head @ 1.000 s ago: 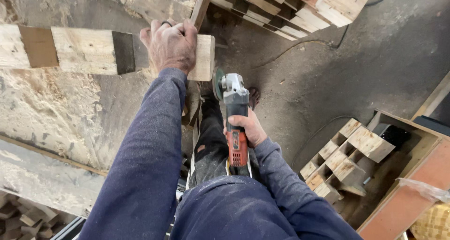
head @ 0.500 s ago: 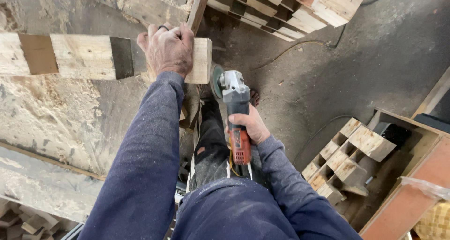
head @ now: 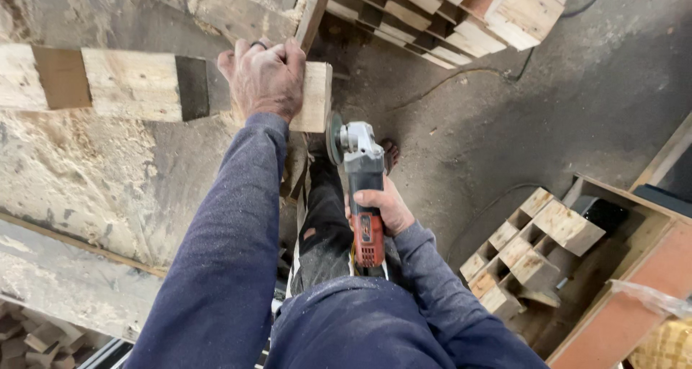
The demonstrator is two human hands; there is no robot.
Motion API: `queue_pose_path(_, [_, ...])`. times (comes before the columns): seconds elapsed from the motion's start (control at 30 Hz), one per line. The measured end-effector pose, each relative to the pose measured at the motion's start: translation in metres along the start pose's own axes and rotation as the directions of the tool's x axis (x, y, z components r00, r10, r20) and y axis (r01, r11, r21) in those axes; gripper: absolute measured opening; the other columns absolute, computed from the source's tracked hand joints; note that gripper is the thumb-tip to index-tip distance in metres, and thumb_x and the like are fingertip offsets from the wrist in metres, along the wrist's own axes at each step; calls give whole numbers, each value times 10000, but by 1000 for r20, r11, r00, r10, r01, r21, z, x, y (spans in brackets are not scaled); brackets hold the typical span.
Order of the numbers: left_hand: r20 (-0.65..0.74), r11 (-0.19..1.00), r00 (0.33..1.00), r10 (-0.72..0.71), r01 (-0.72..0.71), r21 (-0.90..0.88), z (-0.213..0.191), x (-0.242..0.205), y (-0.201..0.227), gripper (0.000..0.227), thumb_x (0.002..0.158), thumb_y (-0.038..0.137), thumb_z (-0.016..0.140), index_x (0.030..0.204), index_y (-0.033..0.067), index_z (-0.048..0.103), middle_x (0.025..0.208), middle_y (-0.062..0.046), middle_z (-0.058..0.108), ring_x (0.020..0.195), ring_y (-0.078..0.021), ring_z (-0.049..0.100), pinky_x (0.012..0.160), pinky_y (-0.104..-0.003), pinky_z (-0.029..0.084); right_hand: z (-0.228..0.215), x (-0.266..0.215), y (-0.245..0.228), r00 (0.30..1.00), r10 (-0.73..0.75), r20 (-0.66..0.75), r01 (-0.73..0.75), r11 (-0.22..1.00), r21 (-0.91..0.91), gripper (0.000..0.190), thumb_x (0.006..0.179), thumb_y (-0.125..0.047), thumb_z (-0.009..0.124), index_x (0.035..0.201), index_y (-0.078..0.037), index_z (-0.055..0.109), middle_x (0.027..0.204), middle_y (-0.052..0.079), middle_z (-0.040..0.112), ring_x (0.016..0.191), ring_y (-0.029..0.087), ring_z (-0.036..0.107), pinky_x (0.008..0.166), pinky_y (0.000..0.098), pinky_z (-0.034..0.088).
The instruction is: The person uses an angle grinder to sand the edges and faces of small wooden blocks placed on a workbench. They reposition the blocks several times to access different sides and then stack the finished pieces.
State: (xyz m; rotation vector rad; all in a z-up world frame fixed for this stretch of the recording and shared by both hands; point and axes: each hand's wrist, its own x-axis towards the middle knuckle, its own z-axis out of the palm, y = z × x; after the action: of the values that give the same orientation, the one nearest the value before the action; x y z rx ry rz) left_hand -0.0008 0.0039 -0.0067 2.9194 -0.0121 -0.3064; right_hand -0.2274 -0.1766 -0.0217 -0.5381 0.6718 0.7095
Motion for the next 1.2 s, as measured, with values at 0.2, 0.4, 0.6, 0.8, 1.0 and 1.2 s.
queue_pose_path(0.2, [-5,1000,1000,10,-10,25,3,0,-1,515,1068,396,492,769,111,800,828,-46,740,990,-226,559,1067,-482,275,1,4,-12,1000,14,4,-14,1000,-1,472,759,-216,757,1135,-27,542,836,133,662,673,233,679,608,403,602])
queue_pose_path(0.4, [-52,999,998,31,-30,11,4,-4,-2,495,1073,425,513,827,121,815,869,-57,752,1032,-240,569,1072,-484,277,-5,11,-28,999,-8,37,12,996,-93,428,771,-247,749,1080,-16,565,850,120,679,695,218,694,624,381,604])
queue_pose_path(0.6, [-99,999,994,52,-52,4,-2,-3,4,470,1053,387,519,804,124,818,857,-63,751,1008,-260,569,1042,-511,269,-21,27,-34,999,34,42,-29,995,-99,400,792,-259,742,1048,7,587,826,119,690,665,218,683,623,368,598])
queue_pose_path(0.8, [-63,999,997,35,-34,19,-5,-3,4,487,1063,394,518,788,114,806,852,-50,748,1021,-240,563,1065,-495,271,-19,6,-17,996,66,61,-61,994,-88,399,803,-244,739,1057,10,565,851,130,695,700,215,702,631,366,599])
queue_pose_path(1.0, [25,1000,1000,-10,10,7,-5,-2,3,520,1059,399,520,714,115,784,844,-12,754,1011,-217,556,1081,-499,253,-17,47,-52,997,-17,79,24,995,-94,451,796,-271,729,1124,-19,550,870,116,682,726,209,708,630,377,612])
queue_pose_path(1.2, [-53,999,998,35,-33,25,-2,-3,5,481,1056,380,535,750,119,799,885,-18,761,1027,-219,562,1068,-489,265,-15,27,-38,997,51,59,-49,998,-45,414,789,-242,738,1091,-30,548,863,122,684,715,224,698,646,382,613])
